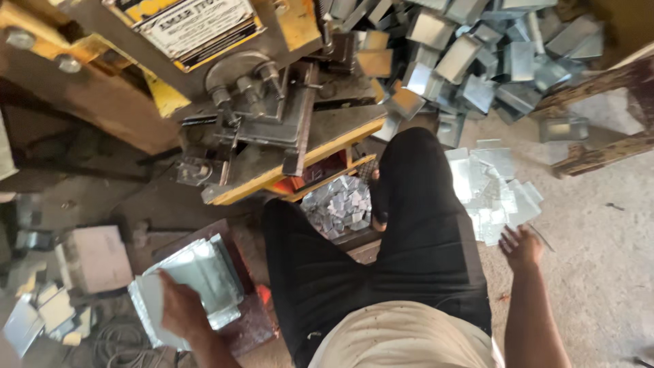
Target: The person picks up metal sheets from a stack and inserts them into a machine to bend the edges. They rotate each sheet to process multiple sides and then stack the finished components.
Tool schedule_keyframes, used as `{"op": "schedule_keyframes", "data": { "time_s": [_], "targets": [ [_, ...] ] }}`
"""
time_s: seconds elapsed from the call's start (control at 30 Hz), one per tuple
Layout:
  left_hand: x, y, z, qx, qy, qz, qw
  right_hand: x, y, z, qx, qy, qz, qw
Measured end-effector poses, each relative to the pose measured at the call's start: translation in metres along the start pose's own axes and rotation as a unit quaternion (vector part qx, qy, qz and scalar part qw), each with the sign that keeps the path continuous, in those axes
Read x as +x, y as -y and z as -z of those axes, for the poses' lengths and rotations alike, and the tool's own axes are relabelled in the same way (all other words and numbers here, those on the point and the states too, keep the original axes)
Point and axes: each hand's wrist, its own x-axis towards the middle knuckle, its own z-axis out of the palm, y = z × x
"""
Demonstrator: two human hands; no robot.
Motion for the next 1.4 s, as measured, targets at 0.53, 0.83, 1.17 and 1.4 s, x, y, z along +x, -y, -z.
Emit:
{"op": "schedule_keyframes", "data": {
  "time_s": [0.53, 0.83, 1.17, 1.4],
  "targets": [
    [-0.054, -0.127, 0.065, -0.844, -0.002, 0.286, 0.453, -0.097, -0.069, -0.163, -0.065, 0.564, 0.046, 0.822],
    [-0.102, -0.185, 0.117, -0.891, 0.019, 0.191, 0.411, -0.205, -0.107, -0.209, -0.109, 0.492, 0.046, 0.863],
    [-0.075, -0.179, 0.189, -0.603, -0.19, -0.356, 0.688, -0.214, -0.053, -0.303, -0.098, 0.411, 0.058, 0.905],
    [-0.041, -0.21, 0.196, -0.248, -0.087, -0.481, 0.836, -0.208, -0.063, -0.297, -0.016, 0.442, 0.08, 0.893]
  ]
}}
